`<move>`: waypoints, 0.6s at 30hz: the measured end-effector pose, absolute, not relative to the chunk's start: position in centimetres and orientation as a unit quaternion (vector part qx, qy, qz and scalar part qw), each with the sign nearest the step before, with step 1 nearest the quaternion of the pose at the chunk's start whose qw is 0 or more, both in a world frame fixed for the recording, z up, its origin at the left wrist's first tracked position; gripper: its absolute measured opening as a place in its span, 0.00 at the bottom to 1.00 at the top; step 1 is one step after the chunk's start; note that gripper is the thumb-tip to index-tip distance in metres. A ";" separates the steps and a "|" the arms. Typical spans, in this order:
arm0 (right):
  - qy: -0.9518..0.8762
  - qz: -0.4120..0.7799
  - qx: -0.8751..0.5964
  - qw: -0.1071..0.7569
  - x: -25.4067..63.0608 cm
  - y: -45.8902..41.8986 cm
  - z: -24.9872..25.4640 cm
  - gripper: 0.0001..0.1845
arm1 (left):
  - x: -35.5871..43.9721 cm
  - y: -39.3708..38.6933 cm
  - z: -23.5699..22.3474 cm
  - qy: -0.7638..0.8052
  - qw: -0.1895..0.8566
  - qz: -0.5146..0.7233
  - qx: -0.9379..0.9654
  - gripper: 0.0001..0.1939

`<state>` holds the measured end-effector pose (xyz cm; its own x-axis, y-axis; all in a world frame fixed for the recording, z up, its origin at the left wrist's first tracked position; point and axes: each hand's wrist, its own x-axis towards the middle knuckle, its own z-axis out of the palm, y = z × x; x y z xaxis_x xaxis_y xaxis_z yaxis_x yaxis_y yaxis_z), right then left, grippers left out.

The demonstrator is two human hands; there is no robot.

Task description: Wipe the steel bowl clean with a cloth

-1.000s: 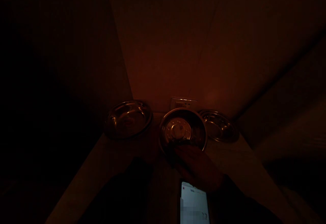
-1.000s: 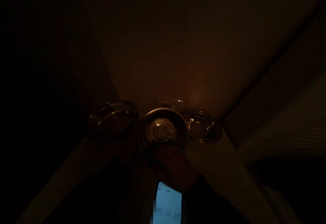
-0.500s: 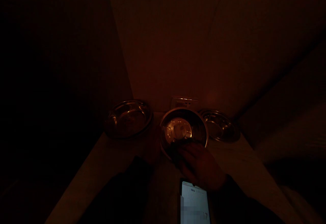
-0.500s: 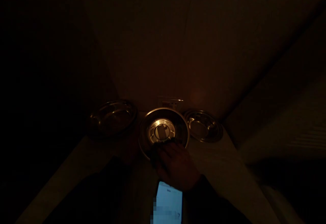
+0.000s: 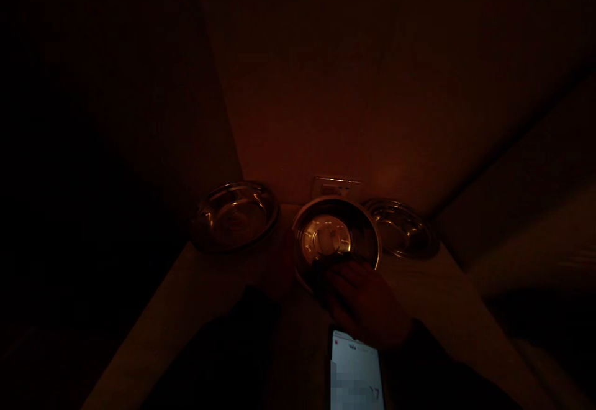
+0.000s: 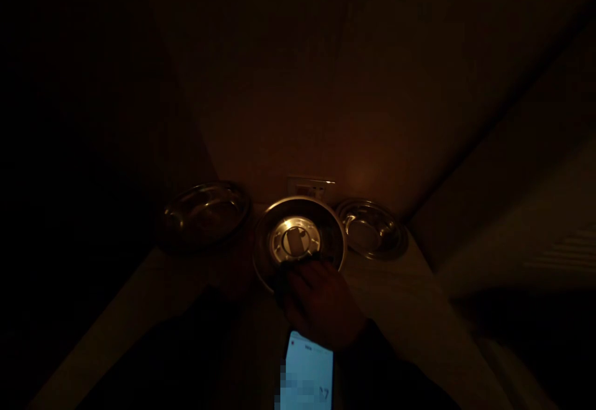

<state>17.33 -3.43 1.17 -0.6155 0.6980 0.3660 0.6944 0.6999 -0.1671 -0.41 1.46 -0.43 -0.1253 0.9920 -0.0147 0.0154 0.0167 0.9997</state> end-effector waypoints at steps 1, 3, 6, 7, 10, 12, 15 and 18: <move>-0.899 0.005 -0.385 0.207 17.3 -3.4 1.2 0.16 | -0.4 1.5 -0.6 0.535 0.473 0.523 0.465 0.16; -0.900 0.004 -0.383 0.209 17.3 -3.4 1.2 0.16 | -0.5 1.8 -0.9 0.527 0.489 0.516 0.465 0.16; -0.899 -0.003 -0.385 0.210 17.3 -3.4 1.2 0.15 | -0.7 2.3 -1.4 0.551 0.486 0.500 0.458 0.15; -0.899 -0.004 -0.384 0.211 17.3 -3.5 1.2 0.16 | -0.7 2.4 -1.5 0.557 0.484 0.500 0.454 0.16; -0.900 -0.003 -0.382 0.211 17.3 -3.6 1.1 0.16 | -0.7 2.3 -1.6 0.561 0.502 0.491 0.439 0.16; -0.900 -0.004 -0.381 0.210 17.3 -3.6 1.1 0.16 | -0.6 2.0 -1.2 0.552 0.515 0.493 0.434 0.16; -0.899 -0.005 -0.384 0.209 17.3 -3.6 1.0 0.15 | -0.4 1.4 -0.5 0.513 0.525 0.510 0.448 0.17; -0.899 -0.001 -0.386 0.208 17.3 -3.6 1.1 0.15 | -0.5 1.4 -0.5 0.518 0.516 0.509 0.455 0.16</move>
<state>17.26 -3.57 1.10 -0.6161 0.6927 0.3750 0.6936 0.7027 -0.1585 -0.46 1.43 -0.55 -0.0546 0.9960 -0.0708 -0.0537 0.0679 0.9962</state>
